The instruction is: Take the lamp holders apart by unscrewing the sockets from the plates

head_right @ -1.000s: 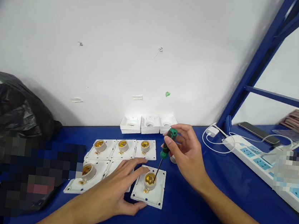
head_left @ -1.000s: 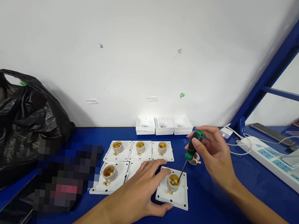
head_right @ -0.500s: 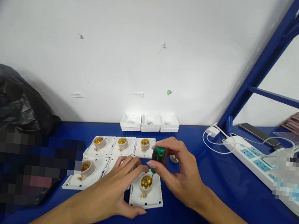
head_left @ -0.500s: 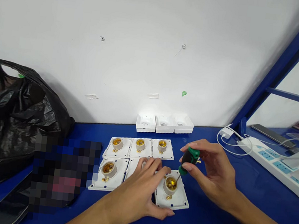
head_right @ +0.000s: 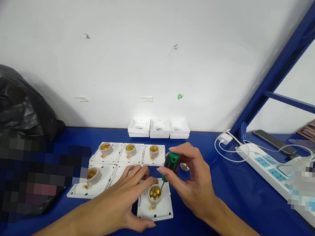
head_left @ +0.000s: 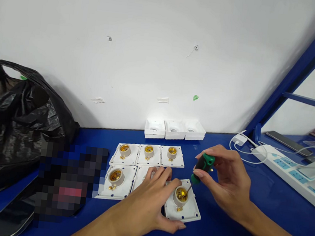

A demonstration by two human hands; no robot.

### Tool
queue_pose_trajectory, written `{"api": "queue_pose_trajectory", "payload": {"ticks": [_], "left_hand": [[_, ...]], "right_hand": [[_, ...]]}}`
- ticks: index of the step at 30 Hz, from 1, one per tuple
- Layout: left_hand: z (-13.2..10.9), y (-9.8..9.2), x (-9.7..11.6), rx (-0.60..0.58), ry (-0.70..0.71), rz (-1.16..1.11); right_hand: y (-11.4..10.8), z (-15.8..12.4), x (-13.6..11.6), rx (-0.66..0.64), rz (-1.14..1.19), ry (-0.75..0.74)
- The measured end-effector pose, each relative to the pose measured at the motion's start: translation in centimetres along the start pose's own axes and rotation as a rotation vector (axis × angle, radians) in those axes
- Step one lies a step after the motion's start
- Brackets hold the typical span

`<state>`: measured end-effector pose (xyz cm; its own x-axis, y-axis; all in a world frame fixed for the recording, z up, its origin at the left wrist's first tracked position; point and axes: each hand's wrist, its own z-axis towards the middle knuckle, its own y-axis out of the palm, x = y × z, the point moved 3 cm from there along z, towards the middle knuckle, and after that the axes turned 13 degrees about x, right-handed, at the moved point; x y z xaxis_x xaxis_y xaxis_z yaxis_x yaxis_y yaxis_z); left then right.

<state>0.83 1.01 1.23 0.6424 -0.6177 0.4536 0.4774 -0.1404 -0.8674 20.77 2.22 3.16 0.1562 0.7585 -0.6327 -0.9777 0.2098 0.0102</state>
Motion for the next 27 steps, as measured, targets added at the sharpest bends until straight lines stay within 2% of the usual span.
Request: {"api": "queue_pose_trajectory", "payload": {"ticks": [17,21,27], "left_hand": [[-0.1,0.6,-0.2,0.019,0.044,0.057],[-0.2,1.2,-0.6,0.069,0.069,0.060],[-0.2,1.5,-0.9,0.061,0.067,0.060]], "right_hand": [[0.0,0.0,-0.2,0.011,0.054,-0.048],[0.0,-0.1,-0.1,0.012,0.057,-0.026],[-0.1,-0.1,-0.1,-0.105,0.037,-0.003]]}}
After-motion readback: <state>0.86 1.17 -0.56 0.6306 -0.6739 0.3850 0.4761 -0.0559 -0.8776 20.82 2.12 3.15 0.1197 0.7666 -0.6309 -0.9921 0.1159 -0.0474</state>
